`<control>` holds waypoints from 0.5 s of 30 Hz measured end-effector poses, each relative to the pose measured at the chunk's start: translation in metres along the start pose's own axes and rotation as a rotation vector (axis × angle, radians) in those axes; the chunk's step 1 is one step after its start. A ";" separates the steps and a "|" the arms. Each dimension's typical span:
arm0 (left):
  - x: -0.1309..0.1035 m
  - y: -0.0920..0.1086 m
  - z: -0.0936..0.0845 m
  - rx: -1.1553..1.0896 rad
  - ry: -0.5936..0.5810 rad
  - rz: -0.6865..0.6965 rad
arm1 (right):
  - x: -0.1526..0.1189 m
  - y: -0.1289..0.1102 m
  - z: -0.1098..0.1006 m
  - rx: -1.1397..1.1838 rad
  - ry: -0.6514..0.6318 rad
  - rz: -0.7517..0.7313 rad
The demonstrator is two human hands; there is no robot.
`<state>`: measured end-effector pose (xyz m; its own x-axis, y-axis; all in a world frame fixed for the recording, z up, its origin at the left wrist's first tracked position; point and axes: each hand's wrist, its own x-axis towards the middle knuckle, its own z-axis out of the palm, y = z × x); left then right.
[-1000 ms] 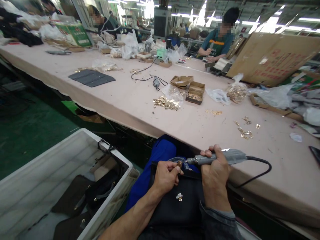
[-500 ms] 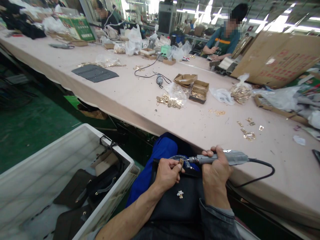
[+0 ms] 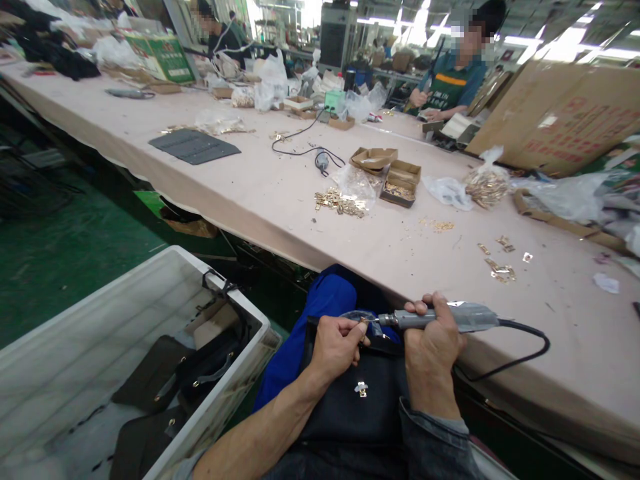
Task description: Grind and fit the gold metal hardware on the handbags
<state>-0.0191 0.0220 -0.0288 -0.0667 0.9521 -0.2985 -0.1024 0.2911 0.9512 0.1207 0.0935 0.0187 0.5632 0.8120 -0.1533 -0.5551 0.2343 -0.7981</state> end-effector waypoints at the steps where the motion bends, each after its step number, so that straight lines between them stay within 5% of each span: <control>1: 0.000 0.001 0.000 -0.002 0.006 -0.002 | 0.000 0.000 0.000 -0.004 0.001 -0.003; 15: 0.000 0.002 0.001 0.016 0.036 0.018 | -0.002 -0.001 -0.002 -0.002 0.002 -0.006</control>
<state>-0.0179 0.0223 -0.0267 -0.1037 0.9533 -0.2838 -0.0851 0.2757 0.9575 0.1212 0.0901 0.0188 0.5678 0.8094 -0.1499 -0.5505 0.2380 -0.8002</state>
